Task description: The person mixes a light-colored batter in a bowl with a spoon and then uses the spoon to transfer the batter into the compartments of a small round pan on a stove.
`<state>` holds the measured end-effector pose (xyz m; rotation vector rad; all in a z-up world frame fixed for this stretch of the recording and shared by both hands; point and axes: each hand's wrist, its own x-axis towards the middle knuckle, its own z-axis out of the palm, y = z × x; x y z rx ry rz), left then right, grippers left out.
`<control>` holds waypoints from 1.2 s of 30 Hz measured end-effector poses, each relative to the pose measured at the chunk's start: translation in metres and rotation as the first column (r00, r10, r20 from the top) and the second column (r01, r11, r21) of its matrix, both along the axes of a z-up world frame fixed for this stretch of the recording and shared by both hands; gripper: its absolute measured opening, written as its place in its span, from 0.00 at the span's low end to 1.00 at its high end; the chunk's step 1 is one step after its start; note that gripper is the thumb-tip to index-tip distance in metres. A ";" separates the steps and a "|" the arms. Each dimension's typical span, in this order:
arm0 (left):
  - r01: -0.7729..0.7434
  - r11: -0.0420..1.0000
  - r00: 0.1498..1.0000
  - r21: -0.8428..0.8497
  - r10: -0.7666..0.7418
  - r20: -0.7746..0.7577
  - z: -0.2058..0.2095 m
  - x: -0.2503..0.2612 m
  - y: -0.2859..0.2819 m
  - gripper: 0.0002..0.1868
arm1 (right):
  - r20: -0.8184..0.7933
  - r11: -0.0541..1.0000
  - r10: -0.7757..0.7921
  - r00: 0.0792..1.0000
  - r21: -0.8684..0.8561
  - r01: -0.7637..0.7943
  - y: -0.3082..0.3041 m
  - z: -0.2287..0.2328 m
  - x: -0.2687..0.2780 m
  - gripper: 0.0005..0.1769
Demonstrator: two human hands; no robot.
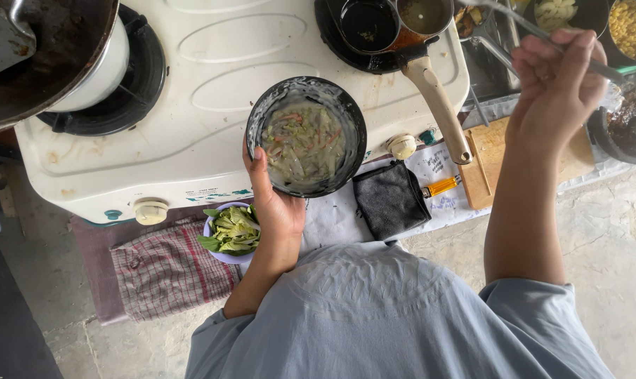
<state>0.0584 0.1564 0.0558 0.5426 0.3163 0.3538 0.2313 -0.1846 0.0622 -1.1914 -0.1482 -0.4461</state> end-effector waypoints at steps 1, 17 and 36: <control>0.018 1.000 1.000 -0.007 -0.018 -0.002 -0.001 -0.001 -0.001 0.37 | -0.021 1.000 0.010 1.000 0.026 -0.010 0.004 0.008 -0.014 0.16; 0.047 0.997 0.999 -0.059 -0.047 0.003 -0.017 0.000 -0.018 0.28 | 0.037 0.646 0.328 0.944 -0.738 -0.196 0.080 0.046 -0.164 0.17; 0.077 0.996 0.992 -0.033 -0.080 -0.095 -0.018 0.007 -0.022 0.35 | 0.199 0.811 0.077 0.977 -0.582 0.055 0.056 0.008 -0.192 0.28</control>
